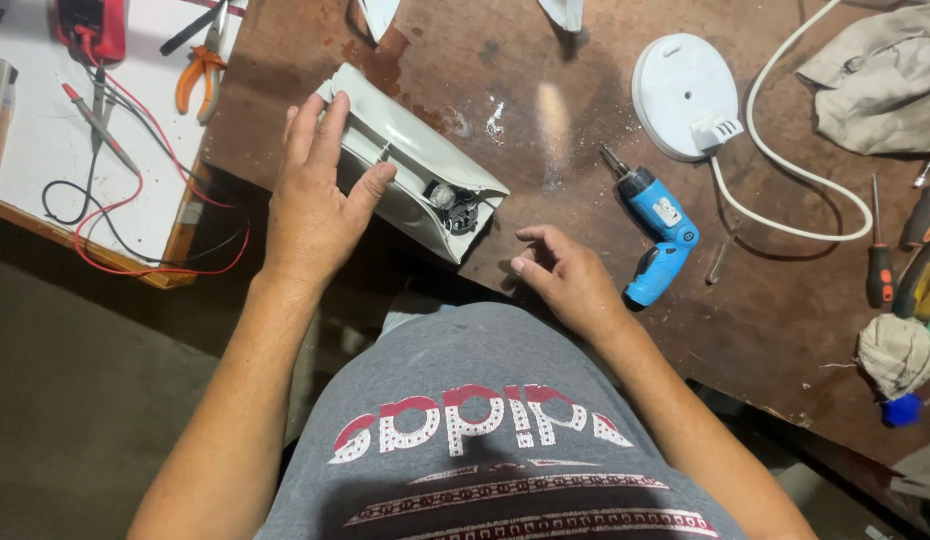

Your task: The person holds a disassembled white plastic housing containing a small motor and uses a multimeter to test electrical continuity on the internal components. They touch the multimeter probes to various points on the motor and wiring while observing the multimeter display.

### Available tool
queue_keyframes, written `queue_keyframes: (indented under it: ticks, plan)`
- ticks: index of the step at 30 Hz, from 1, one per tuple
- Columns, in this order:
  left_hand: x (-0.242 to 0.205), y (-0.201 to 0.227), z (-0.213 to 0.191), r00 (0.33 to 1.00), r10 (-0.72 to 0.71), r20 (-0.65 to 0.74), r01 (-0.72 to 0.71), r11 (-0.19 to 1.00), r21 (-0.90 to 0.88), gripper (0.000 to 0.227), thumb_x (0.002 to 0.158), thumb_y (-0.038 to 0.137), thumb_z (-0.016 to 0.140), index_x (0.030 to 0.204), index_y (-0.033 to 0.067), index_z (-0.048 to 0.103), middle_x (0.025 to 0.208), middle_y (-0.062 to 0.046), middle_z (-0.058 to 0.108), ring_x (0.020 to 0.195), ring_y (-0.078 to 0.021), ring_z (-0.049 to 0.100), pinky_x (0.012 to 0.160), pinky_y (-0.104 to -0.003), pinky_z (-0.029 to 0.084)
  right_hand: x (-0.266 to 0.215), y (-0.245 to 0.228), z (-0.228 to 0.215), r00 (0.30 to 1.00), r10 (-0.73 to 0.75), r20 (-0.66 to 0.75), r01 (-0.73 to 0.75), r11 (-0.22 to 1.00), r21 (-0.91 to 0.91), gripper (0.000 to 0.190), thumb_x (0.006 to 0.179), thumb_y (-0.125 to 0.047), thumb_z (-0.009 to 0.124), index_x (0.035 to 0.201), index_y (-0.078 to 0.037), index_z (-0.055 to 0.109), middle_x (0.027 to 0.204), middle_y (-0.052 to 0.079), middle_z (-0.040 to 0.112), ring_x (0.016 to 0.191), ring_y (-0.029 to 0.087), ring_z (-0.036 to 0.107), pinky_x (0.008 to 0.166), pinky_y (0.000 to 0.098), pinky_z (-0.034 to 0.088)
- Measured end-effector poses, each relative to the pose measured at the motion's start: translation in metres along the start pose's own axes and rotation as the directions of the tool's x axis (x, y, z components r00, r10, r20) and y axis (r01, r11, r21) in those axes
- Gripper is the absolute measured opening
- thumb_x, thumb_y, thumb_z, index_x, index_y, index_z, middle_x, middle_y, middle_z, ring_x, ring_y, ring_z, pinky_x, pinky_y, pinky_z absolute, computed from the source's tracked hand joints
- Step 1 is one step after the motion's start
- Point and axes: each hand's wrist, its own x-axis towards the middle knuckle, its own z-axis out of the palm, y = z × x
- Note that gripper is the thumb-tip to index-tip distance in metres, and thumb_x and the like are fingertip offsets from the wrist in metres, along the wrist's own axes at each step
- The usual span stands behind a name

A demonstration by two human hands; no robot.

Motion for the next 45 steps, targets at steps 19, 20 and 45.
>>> queue_keyframes:
  ticks: [19,20,45]
  plan:
    - [-0.012,-0.009,0.001,1.000,0.003,-0.005,-0.003,1.000,0.002,0.087,0.117,0.061,0.071,0.186,0.0198,0.037,0.191,-0.014,0.037,0.182,-0.0437,0.022,0.111,-0.070,0.062,0.022,-0.007,0.021,0.968,-0.231,-0.094,0.206,0.953,-0.224,0.042,0.112,-0.041,0.073,0.148,-0.018,0.076,0.142,0.005,0.086,0.117,0.028,0.082,0.097,0.0452,0.061]
    - [-0.011,-0.009,0.002,1.000,0.001,-0.008,-0.001,1.000,0.004,0.087,0.117,0.061,0.073,0.185,0.0206,0.038,0.190,-0.013,0.039,0.182,-0.0438,0.023,0.107,-0.071,0.064,0.024,-0.008,0.023,0.958,-0.267,-0.104,0.239,0.944,-0.227,0.040,0.112,-0.040,0.075,0.146,-0.018,0.077,0.139,0.005,0.086,0.118,0.028,0.081,0.098,0.0443,0.060]
    - [0.019,0.018,0.003,1.000,0.000,0.026,-0.005,0.983,0.184,0.088,0.115,0.071,0.070,0.183,0.0227,0.042,0.186,-0.017,0.046,0.177,-0.0474,0.033,0.093,-0.077,0.066,0.039,-0.022,0.033,0.972,-0.013,-0.234,0.021,0.999,0.034,0.033,0.104,-0.027,0.090,0.134,-0.022,0.077,0.101,-0.012,0.080,0.093,0.007,0.074,0.093,0.0304,0.058]
